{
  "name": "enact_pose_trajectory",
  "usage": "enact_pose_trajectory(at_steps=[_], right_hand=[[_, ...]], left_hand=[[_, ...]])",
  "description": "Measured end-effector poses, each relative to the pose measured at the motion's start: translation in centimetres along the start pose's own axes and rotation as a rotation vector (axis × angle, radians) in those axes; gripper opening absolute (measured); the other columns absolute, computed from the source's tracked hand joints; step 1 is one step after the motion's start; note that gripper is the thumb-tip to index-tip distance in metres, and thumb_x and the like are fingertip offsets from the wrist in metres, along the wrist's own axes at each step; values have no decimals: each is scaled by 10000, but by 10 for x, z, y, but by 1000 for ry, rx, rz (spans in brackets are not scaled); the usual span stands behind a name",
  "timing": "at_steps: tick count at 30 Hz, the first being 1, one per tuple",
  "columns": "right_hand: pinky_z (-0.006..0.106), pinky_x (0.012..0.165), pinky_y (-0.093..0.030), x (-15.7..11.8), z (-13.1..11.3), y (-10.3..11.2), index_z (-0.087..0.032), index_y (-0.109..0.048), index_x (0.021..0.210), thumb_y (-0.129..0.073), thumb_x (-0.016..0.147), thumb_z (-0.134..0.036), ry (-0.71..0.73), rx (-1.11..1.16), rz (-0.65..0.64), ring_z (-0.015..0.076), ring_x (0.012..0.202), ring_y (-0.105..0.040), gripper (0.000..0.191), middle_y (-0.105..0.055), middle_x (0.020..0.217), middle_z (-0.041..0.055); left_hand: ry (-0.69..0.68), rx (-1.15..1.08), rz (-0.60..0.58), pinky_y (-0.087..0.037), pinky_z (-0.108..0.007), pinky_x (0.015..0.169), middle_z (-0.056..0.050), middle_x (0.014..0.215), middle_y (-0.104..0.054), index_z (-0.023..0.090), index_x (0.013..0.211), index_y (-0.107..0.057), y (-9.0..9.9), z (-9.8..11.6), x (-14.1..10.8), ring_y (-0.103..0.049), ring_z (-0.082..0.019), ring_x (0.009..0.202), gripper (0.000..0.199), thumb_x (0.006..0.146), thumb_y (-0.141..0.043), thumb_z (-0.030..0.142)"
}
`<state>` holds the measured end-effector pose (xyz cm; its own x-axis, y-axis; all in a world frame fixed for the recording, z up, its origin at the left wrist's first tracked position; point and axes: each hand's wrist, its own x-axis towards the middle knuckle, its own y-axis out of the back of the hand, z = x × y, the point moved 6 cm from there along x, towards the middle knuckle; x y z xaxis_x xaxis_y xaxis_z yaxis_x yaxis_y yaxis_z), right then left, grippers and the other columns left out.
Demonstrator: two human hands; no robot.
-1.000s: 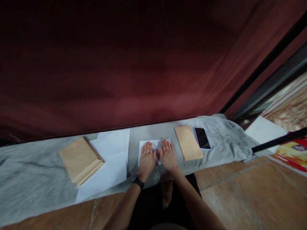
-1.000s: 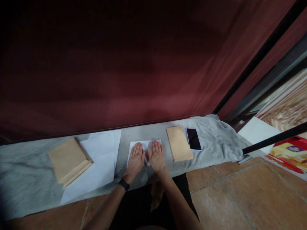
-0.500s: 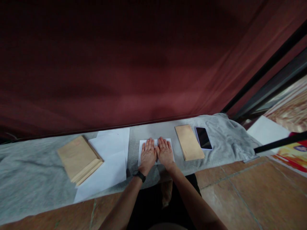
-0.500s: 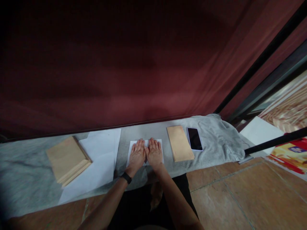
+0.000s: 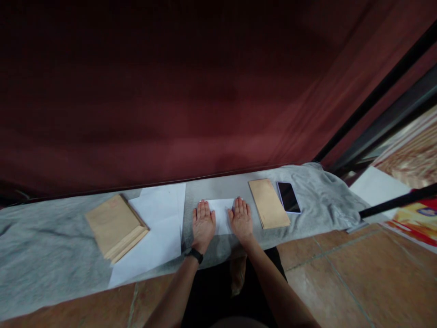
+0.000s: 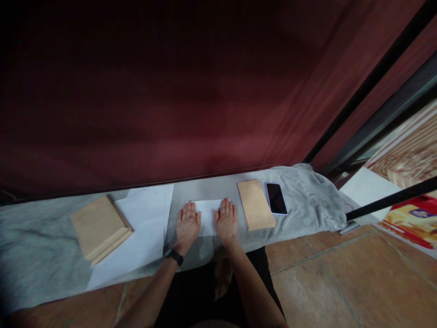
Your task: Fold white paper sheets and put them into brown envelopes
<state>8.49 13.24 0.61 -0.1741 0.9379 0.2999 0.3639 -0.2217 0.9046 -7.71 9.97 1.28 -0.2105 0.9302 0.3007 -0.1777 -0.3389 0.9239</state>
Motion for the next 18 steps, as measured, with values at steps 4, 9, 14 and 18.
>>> enact_pose_trajectory(at_steps=[4, 9, 14, 18], right_hand=[[501, 1168, -272, -6, 8, 4, 13, -366, 1503, -298, 1042, -401, -31, -13, 0, 328, 1443, -360, 624, -380, 1546, 252], [503, 1165, -277, -17, 19, 11, -6, -364, 1510, -308, 1029, -391, -54, -11, 16, 319, 1448, -355, 619, -388, 1547, 240], [493, 1164, -294, -34, 30, 18, -24, -376, 1508, -324, 1019, -355, -43, -24, 56, 309, 1438, -373, 593, -404, 1547, 219], [505, 1162, -305, -50, 31, 23, -68, -399, 1505, -343, 1010, -300, 16, -13, 97, 295, 1422, -400, 549, -444, 1531, 190]], left_hand=[[39, -23, 50, -281, -515, 1189, -209, 1523, -438, 42, 1482, -418, 4, -7, -5, -377, -289, 1449, 567, 985, -337, 302], [48, -8, 60, -334, -507, 1157, -208, 1502, -472, 52, 1459, -455, 17, -14, -15, -435, -306, 1409, 552, 974, -349, 294], [59, 9, 0, -442, -483, 1049, -222, 1431, -546, 46, 1417, -495, 31, -18, -40, -533, -333, 1301, 528, 961, -389, 291], [81, -90, -14, -465, -469, 1021, -187, 1312, -642, 95, 1393, -520, 36, -20, -57, -593, -317, 1206, 506, 931, -469, 295]])
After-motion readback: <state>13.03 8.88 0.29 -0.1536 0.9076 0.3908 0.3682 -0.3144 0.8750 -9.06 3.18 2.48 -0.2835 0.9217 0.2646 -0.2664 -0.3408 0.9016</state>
